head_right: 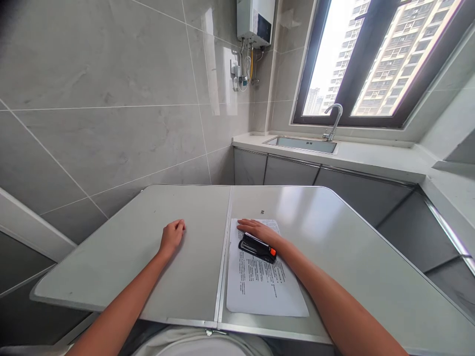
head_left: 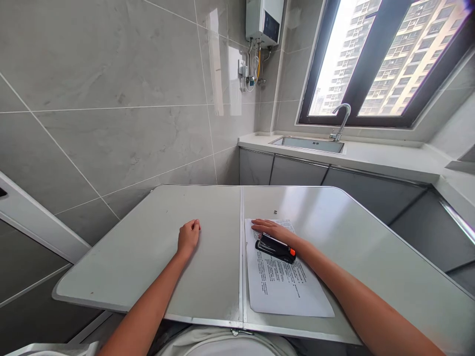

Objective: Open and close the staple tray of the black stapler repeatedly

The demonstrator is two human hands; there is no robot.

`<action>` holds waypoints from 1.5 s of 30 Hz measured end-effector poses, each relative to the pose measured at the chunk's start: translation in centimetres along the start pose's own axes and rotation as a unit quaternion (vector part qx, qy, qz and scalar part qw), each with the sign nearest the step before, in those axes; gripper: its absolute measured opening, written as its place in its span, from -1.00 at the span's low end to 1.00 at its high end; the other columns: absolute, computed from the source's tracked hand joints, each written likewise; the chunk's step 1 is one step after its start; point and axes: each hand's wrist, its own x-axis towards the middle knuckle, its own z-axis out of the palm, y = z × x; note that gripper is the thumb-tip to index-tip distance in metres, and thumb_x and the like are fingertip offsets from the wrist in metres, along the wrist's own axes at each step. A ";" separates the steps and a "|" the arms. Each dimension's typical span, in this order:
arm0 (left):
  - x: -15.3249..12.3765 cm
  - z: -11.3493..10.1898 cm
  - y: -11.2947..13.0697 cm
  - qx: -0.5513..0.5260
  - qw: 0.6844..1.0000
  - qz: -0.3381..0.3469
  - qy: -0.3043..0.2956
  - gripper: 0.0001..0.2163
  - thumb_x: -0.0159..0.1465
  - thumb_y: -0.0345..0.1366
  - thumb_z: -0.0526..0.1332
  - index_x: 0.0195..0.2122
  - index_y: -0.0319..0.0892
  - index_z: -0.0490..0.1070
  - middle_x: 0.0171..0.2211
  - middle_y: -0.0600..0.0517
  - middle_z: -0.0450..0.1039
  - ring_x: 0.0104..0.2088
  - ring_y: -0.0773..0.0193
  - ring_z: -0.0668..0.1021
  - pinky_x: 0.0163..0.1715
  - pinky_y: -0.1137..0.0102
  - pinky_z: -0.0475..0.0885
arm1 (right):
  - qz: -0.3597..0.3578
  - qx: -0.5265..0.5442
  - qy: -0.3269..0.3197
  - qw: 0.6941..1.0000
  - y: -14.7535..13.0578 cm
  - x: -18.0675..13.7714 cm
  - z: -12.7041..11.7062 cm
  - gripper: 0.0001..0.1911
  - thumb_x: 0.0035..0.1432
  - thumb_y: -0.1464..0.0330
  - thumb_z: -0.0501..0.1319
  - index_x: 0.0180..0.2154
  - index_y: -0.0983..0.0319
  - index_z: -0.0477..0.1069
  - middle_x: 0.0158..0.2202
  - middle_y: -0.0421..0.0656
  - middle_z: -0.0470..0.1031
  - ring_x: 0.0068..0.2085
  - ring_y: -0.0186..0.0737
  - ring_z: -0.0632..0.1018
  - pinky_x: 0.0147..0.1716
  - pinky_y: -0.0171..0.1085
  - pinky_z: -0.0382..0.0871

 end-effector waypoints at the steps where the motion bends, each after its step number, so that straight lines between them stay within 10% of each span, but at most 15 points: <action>1: 0.0 0.0 0.0 0.002 1.000 -0.002 -0.001 -0.65 0.35 -0.11 0.04 -0.56 -0.12 0.26 -0.66 0.12 0.17 -0.59 0.30 0.23 -0.51 0.37 0.05 | -0.006 0.005 -0.003 1.000 -0.1 0.2 0.3 -0.54 0.46 0.21 0.01 0.31 -0.08 0.35 0.43 -0.31 0.20 0.44 -0.04 0.22 0.44 0.06 0.00; 18: 0.0 0.2 -0.1 0.008 1.000 -0.004 0.005 -0.64 0.34 -0.12 0.06 -0.58 -0.11 0.26 -0.66 0.12 0.12 -0.60 0.30 0.20 -0.53 0.37 0.03 | -0.054 -0.016 -0.016 0.998 -3.8 3.7 4.6 -0.54 0.50 0.24 0.00 0.35 -0.07 0.29 0.46 -0.27 0.12 0.47 -0.09 0.14 0.46 0.08 -0.06; 28: 1.7 -1.0 -1.5 -0.074 0.995 0.008 0.068 -0.64 0.32 -0.08 0.07 -0.59 -0.11 0.18 -0.65 0.13 0.06 -0.56 0.31 0.18 -0.52 0.38 0.06 | -0.099 -0.091 0.010 0.991 -8.6 12.0 9.6 -0.60 0.50 0.26 0.03 0.28 0.07 0.33 0.41 -0.06 0.25 0.41 0.02 0.26 0.37 0.15 0.12; 35: 4.3 -3.1 -3.7 -0.160 0.987 -0.012 -0.012 -0.64 0.27 0.04 0.08 -0.53 -0.10 0.19 -0.63 0.18 0.05 -0.64 0.38 0.12 -0.63 0.45 0.07 | -0.091 -0.098 0.028 0.991 -12.3 16.7 12.1 -0.70 0.49 0.28 0.07 0.17 0.11 0.37 0.35 -0.04 0.31 0.38 0.02 0.30 0.33 0.12 0.15; 41: 4.1 -2.5 -4.4 -0.145 0.989 0.011 -0.004 -0.63 0.29 0.02 0.06 -0.54 -0.11 0.17 -0.63 0.18 0.06 -0.60 0.37 0.16 -0.58 0.45 0.09 | -0.057 -0.053 0.060 0.995 -13.6 17.6 11.0 -0.68 0.37 0.28 0.22 0.14 0.07 0.41 0.25 -0.13 0.43 0.26 -0.09 0.43 0.25 -0.11 0.28; 45: 4.1 -2.1 -4.6 -0.086 0.995 0.047 -0.017 -0.62 0.26 -0.02 0.13 -0.59 -0.13 0.21 -0.64 0.16 0.10 -0.55 0.34 0.20 -0.50 0.43 0.09 | 0.059 -0.040 0.143 0.987 -8.9 14.6 5.5 -0.68 0.28 0.37 0.22 0.07 0.19 0.44 0.06 -0.09 0.53 0.00 -0.13 0.55 0.01 -0.19 0.43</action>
